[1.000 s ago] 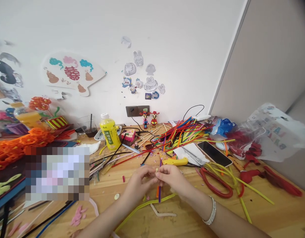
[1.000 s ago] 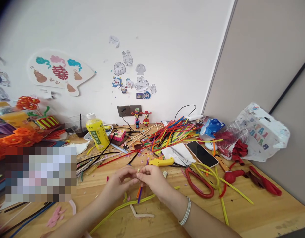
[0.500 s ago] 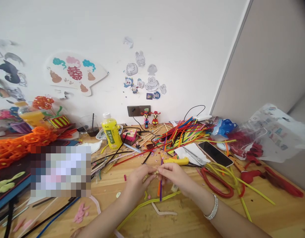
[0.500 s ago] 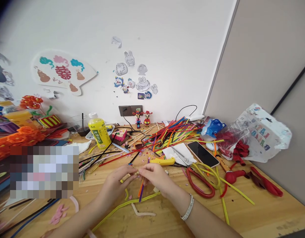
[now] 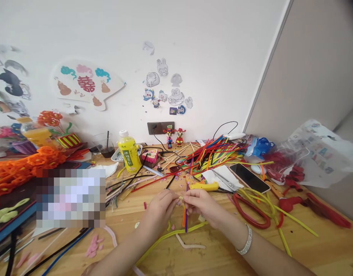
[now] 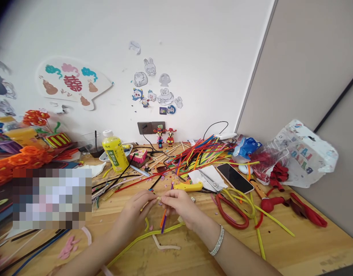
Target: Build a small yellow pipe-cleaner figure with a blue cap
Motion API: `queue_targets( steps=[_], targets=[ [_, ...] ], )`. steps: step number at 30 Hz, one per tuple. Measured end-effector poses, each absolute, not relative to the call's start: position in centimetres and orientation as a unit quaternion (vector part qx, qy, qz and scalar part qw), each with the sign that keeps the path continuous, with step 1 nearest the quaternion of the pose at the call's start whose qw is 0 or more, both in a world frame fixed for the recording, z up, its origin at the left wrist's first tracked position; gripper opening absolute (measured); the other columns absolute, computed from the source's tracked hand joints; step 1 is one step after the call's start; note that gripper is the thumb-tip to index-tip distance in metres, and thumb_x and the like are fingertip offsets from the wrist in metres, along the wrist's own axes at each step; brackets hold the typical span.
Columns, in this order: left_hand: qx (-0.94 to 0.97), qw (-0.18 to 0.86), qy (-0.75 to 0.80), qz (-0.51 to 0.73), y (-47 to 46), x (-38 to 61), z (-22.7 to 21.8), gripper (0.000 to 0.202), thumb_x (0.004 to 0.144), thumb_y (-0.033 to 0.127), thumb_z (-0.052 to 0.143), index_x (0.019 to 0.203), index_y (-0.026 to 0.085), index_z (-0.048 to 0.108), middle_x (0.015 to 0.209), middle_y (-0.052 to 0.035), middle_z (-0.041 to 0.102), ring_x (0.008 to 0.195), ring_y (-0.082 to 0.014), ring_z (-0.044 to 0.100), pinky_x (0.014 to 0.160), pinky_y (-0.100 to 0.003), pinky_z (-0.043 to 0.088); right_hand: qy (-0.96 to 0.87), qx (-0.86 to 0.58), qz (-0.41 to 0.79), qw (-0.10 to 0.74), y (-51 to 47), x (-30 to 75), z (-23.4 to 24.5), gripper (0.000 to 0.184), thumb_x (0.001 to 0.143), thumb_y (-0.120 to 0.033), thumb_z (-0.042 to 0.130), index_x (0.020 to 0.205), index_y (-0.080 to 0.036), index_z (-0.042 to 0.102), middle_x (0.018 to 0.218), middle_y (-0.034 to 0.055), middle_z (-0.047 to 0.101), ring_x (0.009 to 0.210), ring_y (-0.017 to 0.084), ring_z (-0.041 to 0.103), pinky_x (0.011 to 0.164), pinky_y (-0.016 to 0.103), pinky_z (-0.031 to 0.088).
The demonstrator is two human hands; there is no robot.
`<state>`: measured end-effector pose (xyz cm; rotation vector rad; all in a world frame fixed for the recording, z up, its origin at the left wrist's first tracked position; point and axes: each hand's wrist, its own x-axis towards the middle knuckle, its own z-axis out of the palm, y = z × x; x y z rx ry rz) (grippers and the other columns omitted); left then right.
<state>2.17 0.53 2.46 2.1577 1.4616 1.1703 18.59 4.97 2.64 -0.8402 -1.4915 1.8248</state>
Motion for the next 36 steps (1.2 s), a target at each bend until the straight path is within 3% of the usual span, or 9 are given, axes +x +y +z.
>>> queue_targets(
  steps=[7,12,17,20,24,28,32,36],
  targets=[
    [0.662,0.237,0.564,0.433,0.5,3.0,3.0,0.025,0.08,0.035,0.048,0.062,0.019,0.054,0.059,0.0001,0.054,0.058,-0.0165,0.053,0.054,-0.025,0.044,-0.627,-0.322,0.617,0.35,4.2,17.6,2.1,0.029,0.066,-0.042,0.068,0.061,-0.017,0.054,0.055,-0.0059,0.044,0.053,0.01,0.037,0.051,0.023,0.028],
    [0.615,0.292,0.558,0.475,0.8,3.4,2.5,0.038,0.079,0.053,0.043,0.064,0.019,0.048,0.055,0.0036,0.048,0.053,-0.0142,0.051,0.051,-0.025,0.045,-0.644,-0.294,0.609,0.357,3.6,17.0,1.9,0.034,0.07,-0.05,0.062,0.066,-0.017,0.053,0.059,-0.0046,0.044,0.055,0.01,0.039,0.05,0.022,0.03],
    [0.619,0.298,0.539,0.488,1.6,2.4,2.4,0.047,0.075,0.064,0.042,0.066,0.019,0.049,0.06,0.0026,0.05,0.056,-0.014,0.052,0.054,-0.025,0.047,-0.606,-0.282,0.659,0.345,3.8,16.7,1.2,0.042,0.069,-0.057,0.058,0.062,-0.017,0.048,0.054,-0.0034,0.047,0.048,0.009,0.042,0.047,0.022,0.033],
    [0.624,0.224,0.577,0.477,2.8,0.2,2.8,0.051,0.073,0.069,0.038,0.06,0.02,0.047,0.051,0.0045,0.045,0.048,-0.0135,0.048,0.048,-0.024,0.043,-0.615,-0.303,0.634,0.357,4.4,16.6,0.9,0.042,0.068,-0.057,0.057,0.061,-0.016,0.05,0.054,-0.003,0.048,0.046,0.009,0.042,0.048,0.022,0.033],
    [0.605,0.126,0.638,0.46,4.1,-3.9,3.1,0.039,0.074,0.057,0.048,0.064,0.02,0.053,0.056,0.002,0.052,0.054,-0.0165,0.049,0.052,-0.026,0.04,-0.623,-0.348,0.589,0.379,5.6,16.9,0.8,0.039,0.069,-0.056,0.053,0.064,-0.017,0.049,0.053,-0.0042,0.046,0.044,0.008,0.041,0.046,0.022,0.033],
    [0.604,0.052,0.676,0.418,4.6,-6.5,2.5,0.019,0.075,0.035,0.051,0.075,0.018,0.059,0.071,-0.0045,0.059,0.071,-0.0242,0.056,0.068,-0.035,0.043,-0.651,-0.381,0.534,0.383,7.0,17.6,0.6,0.038,0.072,-0.054,0.047,0.063,-0.018,0.048,0.052,-0.0039,0.046,0.045,0.009,0.043,0.046,0.022,0.035],
    [0.616,0.012,0.685,0.39,4.8,-6.7,1.7,0.021,0.077,0.025,0.043,0.089,0.018,0.059,0.09,-0.0086,0.06,0.087,-0.0264,0.058,0.08,-0.04,0.044,-0.709,-0.412,0.44,0.366,8.4,18.6,1.2,0.03,0.08,-0.043,0.04,0.068,-0.017,0.051,0.057,-0.0013,0.053,0.049,0.011,0.05,0.047,0.022,0.039],
    [0.656,0.004,0.664,0.359,4.9,-5.8,1.3,0.023,0.079,0.021,0.041,0.087,0.02,0.062,0.091,-0.0077,0.061,0.086,-0.0237,0.059,0.081,-0.039,0.046,-0.791,-0.434,0.287,0.321,10.6,18.7,3.0,0.021,0.082,-0.019,0.04,0.085,-0.015,0.06,0.083,0.0058,0.064,0.079,0.017,0.059,0.071,0.029,0.046]
  ],
)
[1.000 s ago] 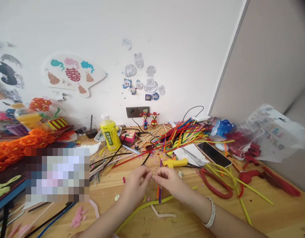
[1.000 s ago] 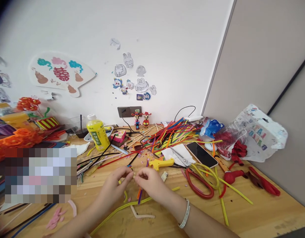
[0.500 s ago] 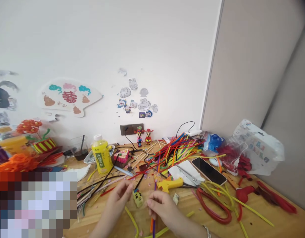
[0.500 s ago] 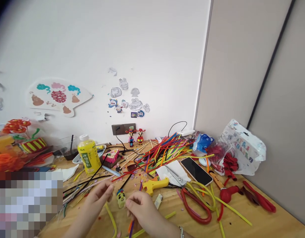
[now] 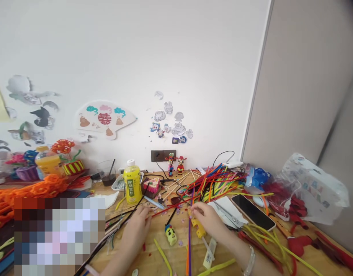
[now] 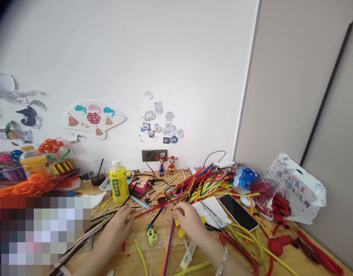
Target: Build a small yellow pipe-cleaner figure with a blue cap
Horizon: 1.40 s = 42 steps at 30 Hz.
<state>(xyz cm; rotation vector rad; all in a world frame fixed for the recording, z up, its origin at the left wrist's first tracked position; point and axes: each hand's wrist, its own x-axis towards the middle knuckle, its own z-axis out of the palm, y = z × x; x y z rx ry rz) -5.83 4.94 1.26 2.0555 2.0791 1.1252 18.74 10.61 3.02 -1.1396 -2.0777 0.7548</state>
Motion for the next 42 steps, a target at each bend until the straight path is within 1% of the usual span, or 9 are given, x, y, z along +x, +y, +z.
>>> queue_targets(
  steps=[2,4,8,12,17,26,31,37,42],
  targets=[
    [0.685,0.013,0.641,0.345,4.9,-5.1,1.2,0.023,0.079,0.02,0.041,0.086,0.019,0.064,0.09,-0.0082,0.061,0.086,-0.023,0.06,0.08,-0.037,0.047,-0.834,-0.43,0.205,0.277,12.5,18.1,4.1,0.023,0.081,-0.011,0.042,0.095,-0.016,0.061,0.101,0.008,0.062,0.1,0.02,0.053,0.087,0.034,0.04],
    [0.714,0.025,0.615,0.334,4.6,-4.4,1.3,0.025,0.082,0.022,0.041,0.09,0.019,0.065,0.095,-0.0091,0.062,0.091,-0.0228,0.059,0.083,-0.036,0.046,-0.873,-0.416,0.142,0.211,14.7,17.1,4.9,0.023,0.085,-0.011,0.044,0.101,-0.017,0.059,0.108,0.0066,0.06,0.107,0.02,0.049,0.093,0.037,0.037],
    [0.762,0.056,0.566,0.309,3.7,-2.9,1.5,0.025,0.083,0.032,0.049,0.101,0.024,0.064,0.107,-0.0075,0.06,0.101,-0.0216,0.055,0.089,-0.034,0.044,-0.908,-0.41,0.047,0.069,19.2,15.7,6.0,0.025,0.088,-0.029,0.051,0.11,-0.016,0.054,0.113,0.0071,0.055,0.096,0.02,0.056,0.081,0.041,0.047],
    [0.79,0.079,0.545,0.271,3.0,-2.0,1.3,0.045,0.064,0.039,0.07,0.106,0.024,0.061,0.11,-0.0083,0.058,0.101,-0.0261,0.053,0.088,-0.038,0.044,-0.906,-0.423,-0.024,-0.02,21.7,16.1,6.6,0.026,0.088,-0.029,0.051,0.111,-0.017,0.053,0.113,0.0075,0.055,0.094,0.019,0.057,0.079,0.039,0.049],
    [0.783,0.074,0.561,0.258,3.1,-1.7,1.0,0.032,0.067,0.026,0.066,0.098,0.021,0.061,0.105,-0.0078,0.059,0.098,-0.0251,0.052,0.088,-0.039,0.041,-0.895,-0.433,-0.081,-0.074,22.5,17.3,7.4,0.026,0.088,-0.029,0.05,0.111,-0.017,0.053,0.112,0.0071,0.055,0.093,0.019,0.057,0.078,0.039,0.049],
    [0.772,0.064,0.578,0.257,3.2,-1.7,0.4,0.041,0.063,0.01,0.052,0.103,0.018,0.056,0.106,-0.0087,0.055,0.099,-0.0226,0.05,0.089,-0.033,0.04,-0.879,-0.452,-0.134,-0.071,23.6,18.4,9.5,0.027,0.088,-0.029,0.051,0.112,-0.016,0.052,0.113,0.0078,0.055,0.094,0.019,0.057,0.079,0.039,0.049],
    [0.775,0.06,0.582,0.239,2.8,-1.5,0.7,0.04,0.065,0.013,0.054,0.105,0.019,0.055,0.106,-0.0083,0.055,0.101,-0.0224,0.049,0.09,-0.033,0.039,-0.872,-0.466,-0.145,-0.046,24.5,20.4,10.3,0.027,0.088,-0.029,0.051,0.111,-0.016,0.053,0.112,0.0072,0.056,0.093,0.019,0.058,0.078,0.039,0.049],
    [0.781,0.063,0.579,0.226,2.6,-1.5,0.6,0.045,0.07,0.031,0.062,0.112,0.021,0.052,0.111,-0.0079,0.054,0.103,-0.0254,0.048,0.09,-0.038,0.039,-0.859,-0.487,-0.16,0.0,24.5,23.5,11.0,0.026,0.088,-0.029,0.051,0.11,-0.016,0.053,0.112,0.0072,0.055,0.095,0.019,0.057,0.08,0.04,0.048],
    [0.774,0.055,0.585,0.235,2.9,-1.8,0.3,0.045,0.072,0.031,0.061,0.115,0.02,0.051,0.115,-0.0092,0.054,0.106,-0.0258,0.047,0.094,-0.039,0.037,-0.838,-0.524,-0.145,0.048,24.4,25.5,11.8,0.026,0.088,-0.029,0.051,0.11,-0.016,0.053,0.112,0.0071,0.056,0.095,0.02,0.057,0.08,0.04,0.048]
  ],
)
